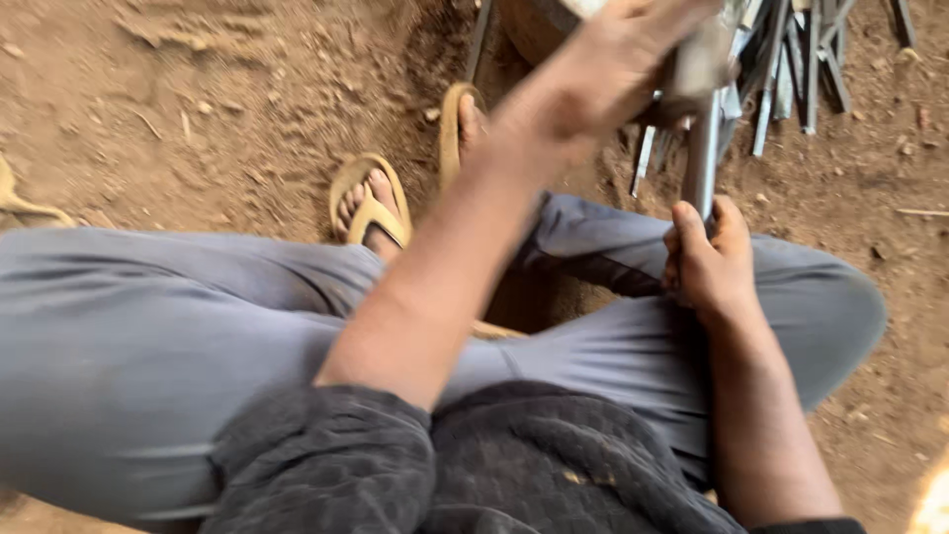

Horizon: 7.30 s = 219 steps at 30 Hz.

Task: The person sits on the ground and repeatedly places metal rods across a concrete ring, then strikes them with a hammer to break them into smaller pieces. The broken pieces are discarded onto a growing pile nearby.

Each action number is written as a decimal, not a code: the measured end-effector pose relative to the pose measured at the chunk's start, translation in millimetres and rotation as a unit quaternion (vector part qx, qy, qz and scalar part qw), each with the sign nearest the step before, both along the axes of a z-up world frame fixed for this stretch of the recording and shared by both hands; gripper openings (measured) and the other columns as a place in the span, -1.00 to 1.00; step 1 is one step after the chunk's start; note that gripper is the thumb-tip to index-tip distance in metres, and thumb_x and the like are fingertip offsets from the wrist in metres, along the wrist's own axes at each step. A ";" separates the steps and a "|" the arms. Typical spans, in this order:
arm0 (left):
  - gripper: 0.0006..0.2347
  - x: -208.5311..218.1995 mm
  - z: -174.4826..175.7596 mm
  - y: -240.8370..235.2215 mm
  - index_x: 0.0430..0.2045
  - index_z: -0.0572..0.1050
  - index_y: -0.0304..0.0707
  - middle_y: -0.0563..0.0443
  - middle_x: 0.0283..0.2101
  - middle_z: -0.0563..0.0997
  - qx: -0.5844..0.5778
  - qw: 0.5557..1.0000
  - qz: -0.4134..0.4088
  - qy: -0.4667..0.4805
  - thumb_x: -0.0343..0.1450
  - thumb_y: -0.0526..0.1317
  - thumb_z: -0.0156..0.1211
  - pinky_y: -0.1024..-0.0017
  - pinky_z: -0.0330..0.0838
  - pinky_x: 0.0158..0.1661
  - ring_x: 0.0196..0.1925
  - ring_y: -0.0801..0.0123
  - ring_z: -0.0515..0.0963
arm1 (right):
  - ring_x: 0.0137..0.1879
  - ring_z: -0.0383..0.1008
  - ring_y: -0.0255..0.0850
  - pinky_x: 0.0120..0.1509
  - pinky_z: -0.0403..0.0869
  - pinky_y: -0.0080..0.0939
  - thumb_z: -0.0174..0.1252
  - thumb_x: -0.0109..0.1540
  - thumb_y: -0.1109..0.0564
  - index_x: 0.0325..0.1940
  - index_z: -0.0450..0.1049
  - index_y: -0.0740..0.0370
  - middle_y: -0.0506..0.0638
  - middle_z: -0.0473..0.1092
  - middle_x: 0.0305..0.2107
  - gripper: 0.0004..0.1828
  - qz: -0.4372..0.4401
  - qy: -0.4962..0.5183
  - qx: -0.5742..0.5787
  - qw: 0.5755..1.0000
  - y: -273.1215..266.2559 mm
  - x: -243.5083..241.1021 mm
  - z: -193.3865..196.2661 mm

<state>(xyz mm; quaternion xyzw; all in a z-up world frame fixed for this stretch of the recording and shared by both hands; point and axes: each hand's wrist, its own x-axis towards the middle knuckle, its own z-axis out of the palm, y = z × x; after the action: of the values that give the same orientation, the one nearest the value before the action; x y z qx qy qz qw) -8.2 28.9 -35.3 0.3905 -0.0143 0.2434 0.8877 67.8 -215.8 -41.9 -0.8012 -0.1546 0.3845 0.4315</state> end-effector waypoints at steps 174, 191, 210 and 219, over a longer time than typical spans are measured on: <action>-0.38 -36.8 56.1 5.8 0.41 0.18 -0.50 -0.20 -0.03 0.64 -0.140 0.986 -0.088 -0.025 0.50 -0.17 0.32 0.39 0.65 -0.15 -0.12 0.35 0.69 | -0.65 0.26 -0.28 -0.63 0.31 -0.20 -0.04 0.41 -0.09 -0.14 0.22 0.18 -0.06 0.29 -0.62 -0.71 0.066 -0.034 -0.069 0.995 42.1 23.8 -54.3; -0.66 -132.7 -26.3 90.6 0.11 0.57 -0.18 -0.19 0.13 0.64 0.463 0.498 -0.125 0.723 0.50 -0.09 0.04 0.02 0.37 0.27 0.13 0.03 0.64 | -0.54 0.33 -0.40 -0.43 0.39 -0.32 -0.10 0.57 0.02 0.19 0.24 0.18 -0.06 0.34 -0.44 -0.79 0.013 -0.430 0.393 0.813 70.6 34.8 54.2; -0.62 -197.0 -44.3 138.4 0.00 0.54 -0.12 -0.14 -0.19 0.66 0.397 0.660 0.031 0.637 0.57 0.10 -0.12 0.11 0.44 -0.03 -0.17 0.07 0.61 | -0.61 0.18 -0.40 -0.60 0.28 -0.31 -0.10 0.47 0.02 -0.01 0.20 0.21 -0.06 0.22 -0.54 -0.79 0.051 -0.180 0.327 0.926 76.1 45.5 25.7; -0.77 -229.7 -30.9 122.7 -0.09 0.66 0.10 0.03 -0.20 0.65 0.408 0.497 0.266 0.718 0.44 0.02 0.30 0.20 0.40 -0.14 -0.13 0.20 0.55 | -0.58 0.32 -0.23 -0.44 0.44 -0.23 -0.09 0.52 -0.30 0.09 0.10 0.18 0.07 0.28 -0.55 -0.51 0.003 -0.413 0.497 0.764 86.3 72.4 123.8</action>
<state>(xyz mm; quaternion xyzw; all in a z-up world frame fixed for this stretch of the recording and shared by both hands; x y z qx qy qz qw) -237.9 151.7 -66.2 0.7347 0.6350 0.0703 0.2279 140.2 -129.5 81.8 -0.5557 -0.4900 -0.1124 0.6622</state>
